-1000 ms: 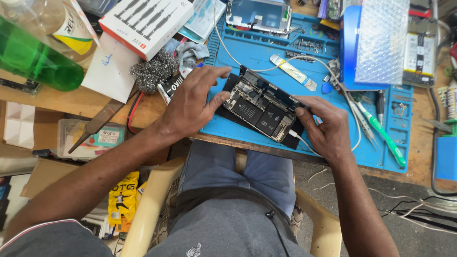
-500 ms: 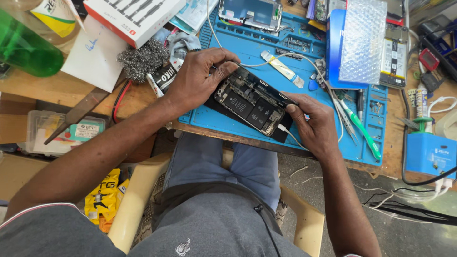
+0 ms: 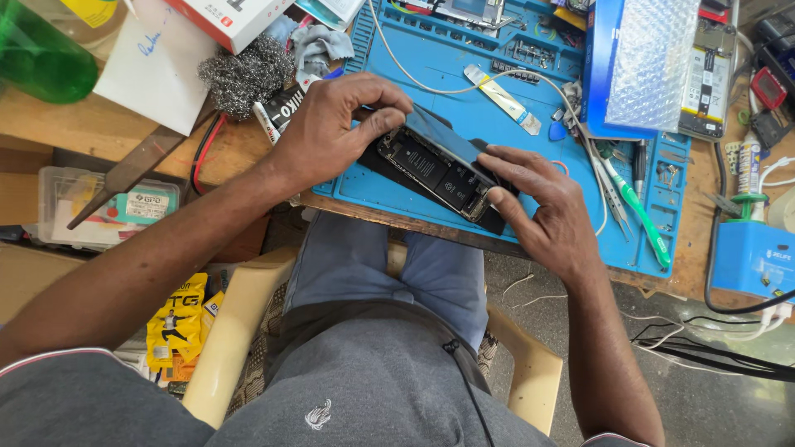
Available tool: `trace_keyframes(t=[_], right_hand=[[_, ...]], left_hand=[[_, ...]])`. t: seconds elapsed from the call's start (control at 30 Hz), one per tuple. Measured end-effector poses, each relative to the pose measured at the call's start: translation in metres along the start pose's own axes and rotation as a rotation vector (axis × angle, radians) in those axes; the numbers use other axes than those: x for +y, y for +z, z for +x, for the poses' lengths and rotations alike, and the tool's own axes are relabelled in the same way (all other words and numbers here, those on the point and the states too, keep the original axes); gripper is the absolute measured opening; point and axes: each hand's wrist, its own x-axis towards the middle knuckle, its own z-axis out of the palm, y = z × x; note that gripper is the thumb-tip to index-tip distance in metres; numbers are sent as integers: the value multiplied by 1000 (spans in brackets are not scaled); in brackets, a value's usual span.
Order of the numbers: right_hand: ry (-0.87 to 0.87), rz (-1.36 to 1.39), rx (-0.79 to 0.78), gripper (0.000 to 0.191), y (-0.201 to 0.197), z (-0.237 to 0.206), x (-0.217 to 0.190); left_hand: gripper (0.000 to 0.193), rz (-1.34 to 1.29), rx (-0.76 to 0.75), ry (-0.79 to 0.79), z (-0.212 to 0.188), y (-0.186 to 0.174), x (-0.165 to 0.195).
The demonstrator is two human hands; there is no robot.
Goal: The person works on a disassembled smartphone at a repair bench, manipulating internal components and the screen assembly by hand. They connect a charging cable to the phone, press its parts together, and use a metal pry tool on the phone's edge while handling the device.
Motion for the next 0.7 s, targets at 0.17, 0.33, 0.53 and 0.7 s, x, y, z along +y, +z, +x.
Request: trace_keyframes(t=[0.17, 0.33, 0.53, 0.7], right_hand=[[-47, -98, -8, 52, 13, -2, -3], [-37, -138, -19, 58, 19, -3, -5], [-14, -139, -61, 66, 18, -2, -7], [1, -163, -89, 73, 18, -1, -14]], left_hand=[[19, -13, -69, 31, -9, -6, 2], [27, 50, -106, 70, -15, -7, 2], [31, 102, -106, 93, -17, -4, 3], [31, 144, -108, 107, -18, -3, 6]])
